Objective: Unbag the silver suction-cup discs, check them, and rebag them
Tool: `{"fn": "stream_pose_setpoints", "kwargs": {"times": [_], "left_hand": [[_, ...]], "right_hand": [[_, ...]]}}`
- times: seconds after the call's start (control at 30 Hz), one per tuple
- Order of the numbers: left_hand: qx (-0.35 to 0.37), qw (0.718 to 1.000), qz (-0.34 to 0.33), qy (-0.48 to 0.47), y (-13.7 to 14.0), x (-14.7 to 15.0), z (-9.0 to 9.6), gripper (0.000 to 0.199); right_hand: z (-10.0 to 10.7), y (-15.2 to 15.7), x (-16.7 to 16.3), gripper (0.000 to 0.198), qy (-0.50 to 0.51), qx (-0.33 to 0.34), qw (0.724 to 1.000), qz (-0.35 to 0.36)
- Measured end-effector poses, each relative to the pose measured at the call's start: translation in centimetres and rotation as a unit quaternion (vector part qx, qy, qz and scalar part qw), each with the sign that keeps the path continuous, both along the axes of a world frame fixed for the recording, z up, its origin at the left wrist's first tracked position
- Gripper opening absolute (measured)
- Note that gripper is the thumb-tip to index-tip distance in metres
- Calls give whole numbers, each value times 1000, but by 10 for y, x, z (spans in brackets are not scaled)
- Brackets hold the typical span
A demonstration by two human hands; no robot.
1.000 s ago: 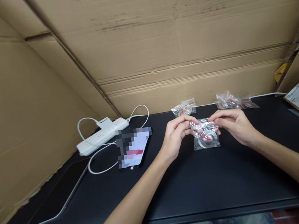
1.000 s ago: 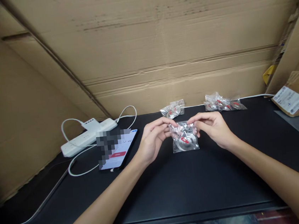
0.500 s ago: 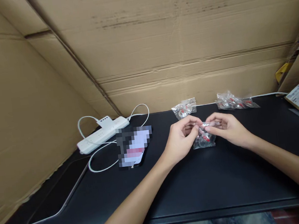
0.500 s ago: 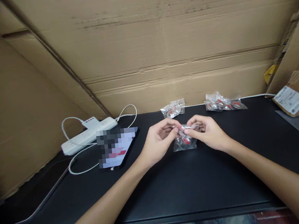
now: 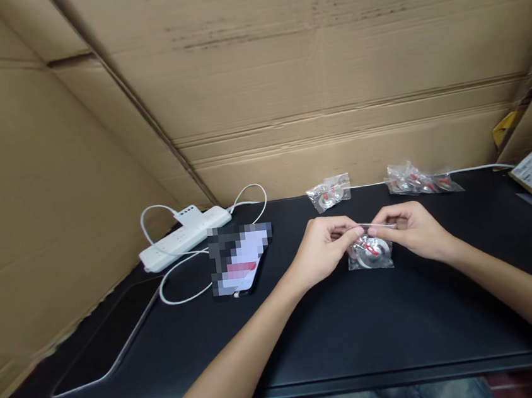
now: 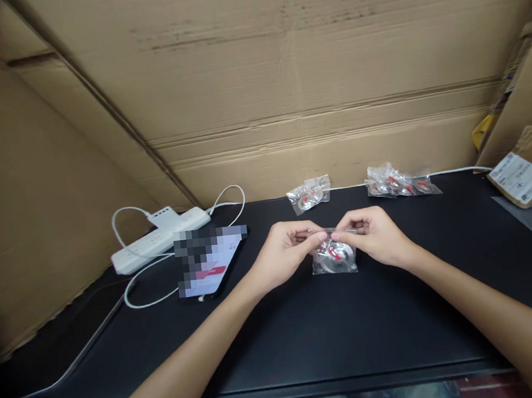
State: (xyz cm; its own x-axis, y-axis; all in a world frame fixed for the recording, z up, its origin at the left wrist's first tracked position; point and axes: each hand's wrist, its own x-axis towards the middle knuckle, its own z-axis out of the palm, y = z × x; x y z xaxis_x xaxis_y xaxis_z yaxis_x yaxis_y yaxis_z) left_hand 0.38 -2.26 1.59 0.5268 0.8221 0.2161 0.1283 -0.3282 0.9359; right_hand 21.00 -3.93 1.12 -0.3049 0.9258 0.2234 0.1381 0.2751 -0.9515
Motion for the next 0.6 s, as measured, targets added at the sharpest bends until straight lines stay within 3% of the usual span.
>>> {"fn": "stream_pose_setpoints", "kwargs": {"times": [0.6], "left_hand": [[-112, 991, -61, -32, 10, -20, 18, 18]], "right_hand": [[4, 4, 9, 20, 51, -37, 998, 32]]}}
